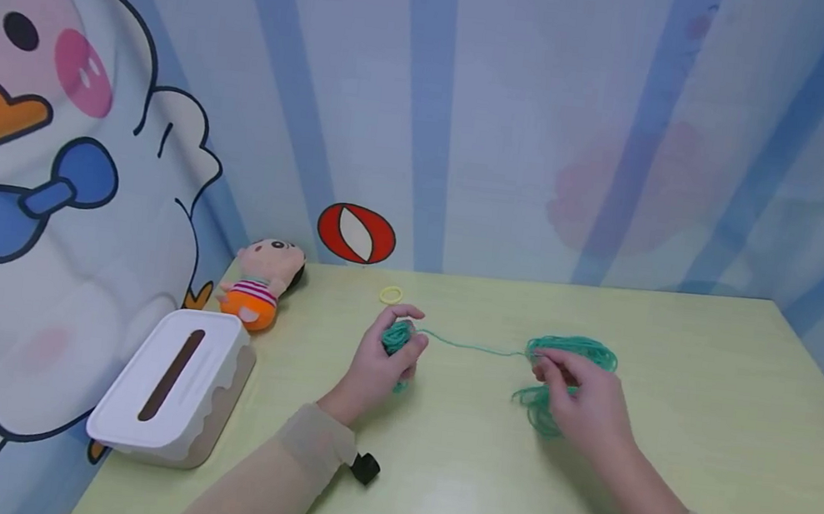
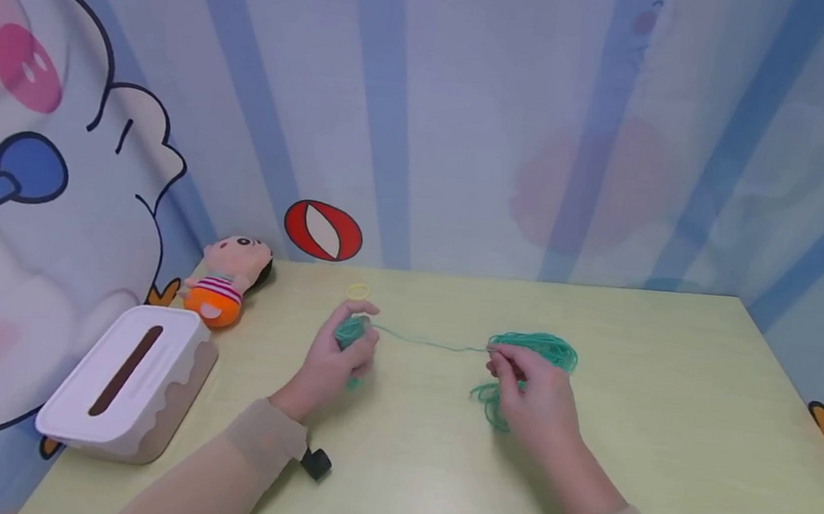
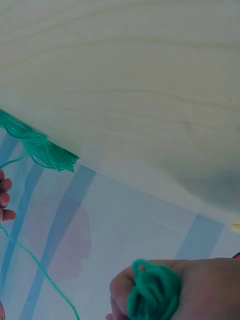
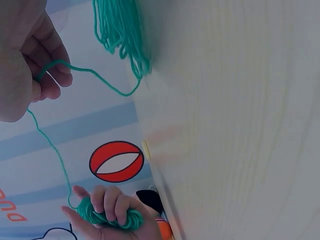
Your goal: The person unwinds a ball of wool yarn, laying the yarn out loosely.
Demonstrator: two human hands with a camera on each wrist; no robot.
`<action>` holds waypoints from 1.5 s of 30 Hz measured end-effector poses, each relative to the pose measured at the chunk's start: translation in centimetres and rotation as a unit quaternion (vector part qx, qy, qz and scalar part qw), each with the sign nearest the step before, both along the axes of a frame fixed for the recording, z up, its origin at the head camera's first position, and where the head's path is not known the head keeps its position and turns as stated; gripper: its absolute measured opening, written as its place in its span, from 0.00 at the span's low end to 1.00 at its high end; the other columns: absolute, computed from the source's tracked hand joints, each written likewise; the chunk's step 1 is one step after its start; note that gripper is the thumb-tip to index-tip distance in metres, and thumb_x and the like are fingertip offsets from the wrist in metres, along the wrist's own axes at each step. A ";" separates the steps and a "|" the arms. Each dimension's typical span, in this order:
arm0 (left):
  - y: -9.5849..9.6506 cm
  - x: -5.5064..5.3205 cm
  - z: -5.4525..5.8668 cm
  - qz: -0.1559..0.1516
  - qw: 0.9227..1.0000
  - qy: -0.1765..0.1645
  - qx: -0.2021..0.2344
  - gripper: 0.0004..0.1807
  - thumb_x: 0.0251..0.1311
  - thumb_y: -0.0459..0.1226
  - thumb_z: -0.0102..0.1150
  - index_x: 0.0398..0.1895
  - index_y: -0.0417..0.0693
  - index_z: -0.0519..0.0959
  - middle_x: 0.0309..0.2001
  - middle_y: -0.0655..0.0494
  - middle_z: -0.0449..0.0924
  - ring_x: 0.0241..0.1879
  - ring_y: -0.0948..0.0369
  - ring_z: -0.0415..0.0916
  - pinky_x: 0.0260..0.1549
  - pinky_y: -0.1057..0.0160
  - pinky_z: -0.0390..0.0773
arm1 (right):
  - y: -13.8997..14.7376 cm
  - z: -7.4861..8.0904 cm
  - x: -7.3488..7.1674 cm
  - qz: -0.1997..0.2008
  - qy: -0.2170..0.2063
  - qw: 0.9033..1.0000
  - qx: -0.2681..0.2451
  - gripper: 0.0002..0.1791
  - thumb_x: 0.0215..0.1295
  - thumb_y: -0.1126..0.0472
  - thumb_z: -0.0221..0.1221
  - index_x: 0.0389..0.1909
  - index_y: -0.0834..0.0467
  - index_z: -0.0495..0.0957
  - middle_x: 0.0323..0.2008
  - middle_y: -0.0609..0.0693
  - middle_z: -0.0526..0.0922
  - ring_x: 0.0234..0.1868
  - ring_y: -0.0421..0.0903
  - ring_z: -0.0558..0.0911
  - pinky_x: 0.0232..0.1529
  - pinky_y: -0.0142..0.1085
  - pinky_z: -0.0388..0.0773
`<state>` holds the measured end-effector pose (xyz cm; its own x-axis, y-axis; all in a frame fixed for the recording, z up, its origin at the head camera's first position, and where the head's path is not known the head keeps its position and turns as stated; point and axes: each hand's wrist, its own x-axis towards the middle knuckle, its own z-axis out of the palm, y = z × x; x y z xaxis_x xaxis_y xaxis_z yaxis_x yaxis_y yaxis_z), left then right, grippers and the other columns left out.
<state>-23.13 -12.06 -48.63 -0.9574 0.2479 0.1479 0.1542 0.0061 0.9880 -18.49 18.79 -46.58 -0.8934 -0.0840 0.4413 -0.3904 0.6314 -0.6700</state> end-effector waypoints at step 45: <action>0.5 -0.2 -0.6 0.001 0.999 0.046 -0.008 0.11 0.87 0.45 0.51 0.57 0.48 0.72 0.46 0.48 0.80 0.32 0.61 0.79 0.36 0.69 0.83 | -0.5 -1.1 -0.1 0.047 0.025 0.997 0.055 0.17 0.77 0.65 0.64 0.63 0.61 0.85 0.58 0.57 0.91 0.58 0.60 0.89 0.57 0.59 0.87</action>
<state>-23.35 -11.53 -49.19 -0.9406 0.2488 0.2309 0.2437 0.0216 0.9696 -18.60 18.28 -47.71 -0.8564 -0.2167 0.4687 -0.4825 0.6592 -0.5768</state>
